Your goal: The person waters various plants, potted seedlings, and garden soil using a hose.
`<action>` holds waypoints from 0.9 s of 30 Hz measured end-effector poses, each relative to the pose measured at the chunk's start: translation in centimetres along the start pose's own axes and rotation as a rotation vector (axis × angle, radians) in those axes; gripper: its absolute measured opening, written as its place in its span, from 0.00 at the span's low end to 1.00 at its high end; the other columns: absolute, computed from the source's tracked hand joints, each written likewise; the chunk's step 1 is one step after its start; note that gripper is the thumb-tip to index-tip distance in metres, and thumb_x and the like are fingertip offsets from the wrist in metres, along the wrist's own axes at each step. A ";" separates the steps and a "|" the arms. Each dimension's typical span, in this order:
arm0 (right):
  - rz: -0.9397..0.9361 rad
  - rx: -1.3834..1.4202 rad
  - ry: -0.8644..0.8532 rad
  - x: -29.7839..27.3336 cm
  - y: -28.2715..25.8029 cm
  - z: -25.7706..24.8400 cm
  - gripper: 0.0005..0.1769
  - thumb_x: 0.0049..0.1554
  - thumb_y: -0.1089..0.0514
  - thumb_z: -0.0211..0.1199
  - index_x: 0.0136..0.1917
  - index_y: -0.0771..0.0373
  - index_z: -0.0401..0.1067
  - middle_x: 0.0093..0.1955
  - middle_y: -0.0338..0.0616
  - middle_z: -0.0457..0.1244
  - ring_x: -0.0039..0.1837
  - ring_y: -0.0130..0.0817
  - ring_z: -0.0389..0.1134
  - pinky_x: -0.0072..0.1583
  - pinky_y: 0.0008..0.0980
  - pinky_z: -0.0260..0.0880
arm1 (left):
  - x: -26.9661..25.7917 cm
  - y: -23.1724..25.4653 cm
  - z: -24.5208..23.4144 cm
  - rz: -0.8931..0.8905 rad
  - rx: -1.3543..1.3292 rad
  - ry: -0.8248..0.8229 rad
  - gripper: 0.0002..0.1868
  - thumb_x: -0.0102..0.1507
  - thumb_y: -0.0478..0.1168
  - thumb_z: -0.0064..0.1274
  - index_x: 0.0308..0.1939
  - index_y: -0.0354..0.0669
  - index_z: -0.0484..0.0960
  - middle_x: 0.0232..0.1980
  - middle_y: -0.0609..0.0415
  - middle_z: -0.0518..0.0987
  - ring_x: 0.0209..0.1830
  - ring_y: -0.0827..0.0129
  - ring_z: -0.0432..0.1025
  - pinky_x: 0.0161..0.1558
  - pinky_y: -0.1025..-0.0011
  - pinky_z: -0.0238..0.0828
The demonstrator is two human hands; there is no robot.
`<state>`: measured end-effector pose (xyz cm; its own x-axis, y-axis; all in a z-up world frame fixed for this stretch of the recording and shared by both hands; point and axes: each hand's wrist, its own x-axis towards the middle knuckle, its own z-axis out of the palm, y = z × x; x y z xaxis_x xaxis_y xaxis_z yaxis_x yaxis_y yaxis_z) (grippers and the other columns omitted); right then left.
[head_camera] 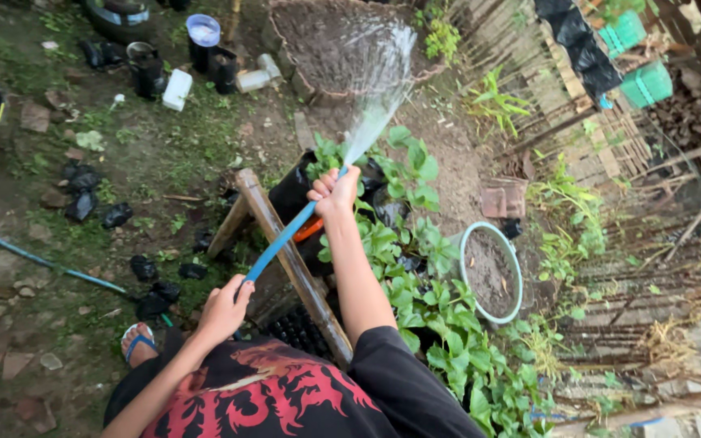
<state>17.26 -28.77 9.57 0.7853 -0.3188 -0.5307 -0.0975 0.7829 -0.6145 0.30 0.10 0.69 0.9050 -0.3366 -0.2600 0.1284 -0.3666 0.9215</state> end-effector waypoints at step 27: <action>-0.058 0.382 -0.260 -1.3 3.5 17.6 0.25 0.59 0.38 0.42 0.27 0.53 0.52 0.21 0.31 0.40 0.24 0.27 0.39 0.30 0.31 0.40 | 11.1 4.0 -29.1 0.553 0.079 0.241 0.11 0.71 0.43 0.57 0.49 0.38 0.84 0.36 0.54 0.81 0.33 0.77 0.71 0.39 0.73 0.68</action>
<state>26.66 -16.18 18.36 0.9149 -0.2617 -0.3073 0.1454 0.9240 -0.3537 22.61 20.11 9.93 0.8966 -0.2934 0.3318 -0.4088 -0.2599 0.8748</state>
